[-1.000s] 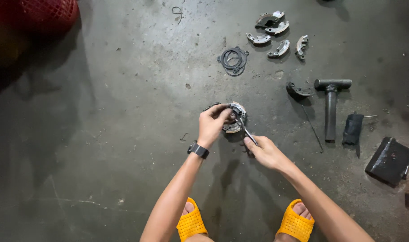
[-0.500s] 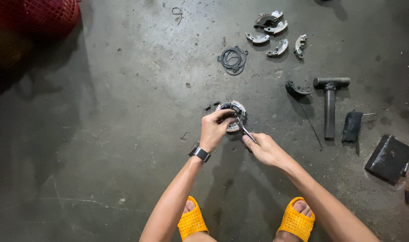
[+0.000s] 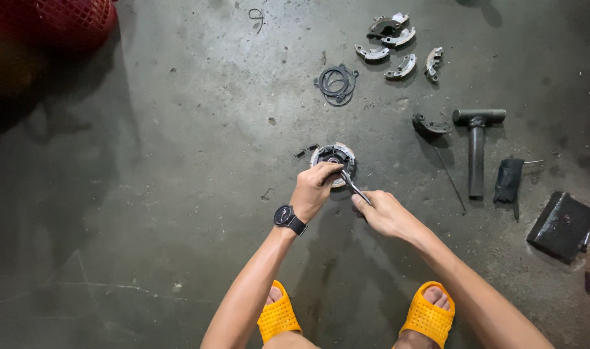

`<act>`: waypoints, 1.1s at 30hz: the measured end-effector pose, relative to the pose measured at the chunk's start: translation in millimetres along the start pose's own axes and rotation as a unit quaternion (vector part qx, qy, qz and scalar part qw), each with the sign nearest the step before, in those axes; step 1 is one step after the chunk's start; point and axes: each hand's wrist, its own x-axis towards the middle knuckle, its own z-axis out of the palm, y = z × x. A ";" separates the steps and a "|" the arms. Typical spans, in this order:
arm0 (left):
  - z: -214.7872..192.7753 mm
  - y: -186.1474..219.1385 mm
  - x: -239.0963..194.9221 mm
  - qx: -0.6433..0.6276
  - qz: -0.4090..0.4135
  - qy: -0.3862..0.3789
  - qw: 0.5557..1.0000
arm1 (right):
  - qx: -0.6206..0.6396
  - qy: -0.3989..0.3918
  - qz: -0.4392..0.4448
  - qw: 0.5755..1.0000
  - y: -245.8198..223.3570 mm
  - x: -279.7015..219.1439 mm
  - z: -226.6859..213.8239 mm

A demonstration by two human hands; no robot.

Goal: The person grinds the edges of motorcycle clutch shoes against a bench grinder, producing sparks, then carries the parts across the workshop and sits on the floor. They arrange the clutch shoes and use pliers to fit the shoes and springs into the clutch hub.

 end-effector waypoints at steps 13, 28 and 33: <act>10.3 7.6 -1.0 -0.026 -0.024 0.043 0.998 | 0.120 0.001 0.092 0.989 -18.3 -4.0 5.1; 13.1 2.7 -6.2 -0.036 -0.044 0.052 0.997 | 0.165 0.018 0.040 0.985 8.5 4.6 30.2; 12.2 4.5 1.4 -0.024 -0.040 0.044 0.998 | 0.144 0.019 0.061 0.987 18.4 11.6 29.9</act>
